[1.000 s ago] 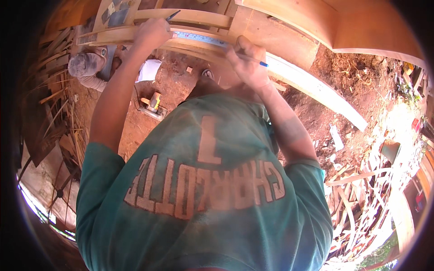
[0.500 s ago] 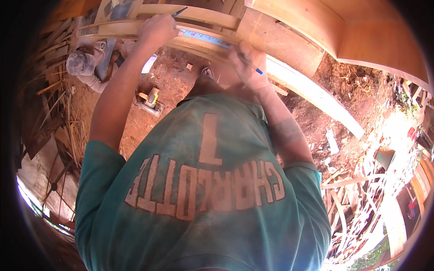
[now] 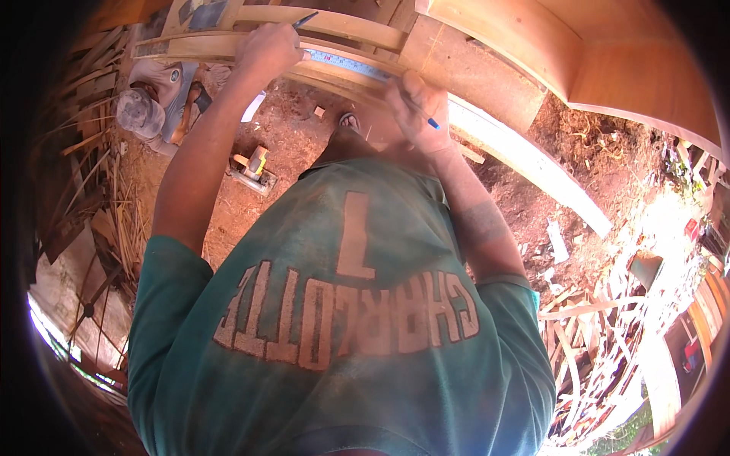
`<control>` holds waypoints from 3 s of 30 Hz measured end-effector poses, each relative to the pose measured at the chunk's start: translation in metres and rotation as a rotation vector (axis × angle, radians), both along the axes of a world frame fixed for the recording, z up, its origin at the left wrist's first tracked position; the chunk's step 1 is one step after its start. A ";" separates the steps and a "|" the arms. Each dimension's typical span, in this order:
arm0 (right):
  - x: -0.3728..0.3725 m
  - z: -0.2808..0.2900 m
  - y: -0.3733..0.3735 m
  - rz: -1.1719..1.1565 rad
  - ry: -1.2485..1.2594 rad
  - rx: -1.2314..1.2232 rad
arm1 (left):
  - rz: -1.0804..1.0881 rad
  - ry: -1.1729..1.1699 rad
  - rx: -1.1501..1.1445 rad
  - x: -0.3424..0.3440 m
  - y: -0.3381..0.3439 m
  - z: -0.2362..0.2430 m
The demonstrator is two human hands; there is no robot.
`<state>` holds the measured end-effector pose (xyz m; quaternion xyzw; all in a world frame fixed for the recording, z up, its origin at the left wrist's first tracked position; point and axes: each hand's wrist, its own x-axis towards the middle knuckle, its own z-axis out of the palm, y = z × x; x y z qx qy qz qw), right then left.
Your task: The person measures and marks a wooden board with a tape measure and pencil, then uses a hammer to attach several smaller wooden pieces to it.
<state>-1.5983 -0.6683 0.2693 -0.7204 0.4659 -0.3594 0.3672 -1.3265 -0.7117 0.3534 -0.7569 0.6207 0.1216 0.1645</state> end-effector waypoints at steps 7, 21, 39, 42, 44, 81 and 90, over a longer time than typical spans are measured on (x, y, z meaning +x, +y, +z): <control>0.001 0.010 0.002 0.023 -0.059 -0.009 | -0.015 -0.002 -0.002 0.000 0.001 0.002; -0.104 0.110 -0.015 -0.040 0.662 0.263 | -0.210 0.318 0.023 0.110 0.000 0.016; 0.020 0.066 -0.039 0.033 0.569 0.354 | -0.321 0.405 0.127 0.357 -0.040 -0.001; 0.033 0.066 -0.044 0.057 0.542 0.391 | -0.274 0.260 0.211 0.355 -0.045 0.007; 0.036 0.059 -0.044 0.037 0.525 0.400 | -0.253 0.275 0.173 0.357 -0.042 0.001; 0.145 0.059 -0.017 -0.082 -0.375 0.321 | -0.270 -0.022 0.129 0.340 -0.042 -0.013; 0.157 0.017 -0.011 -0.130 0.032 0.166 | -0.108 -0.010 0.132 0.335 -0.037 -0.011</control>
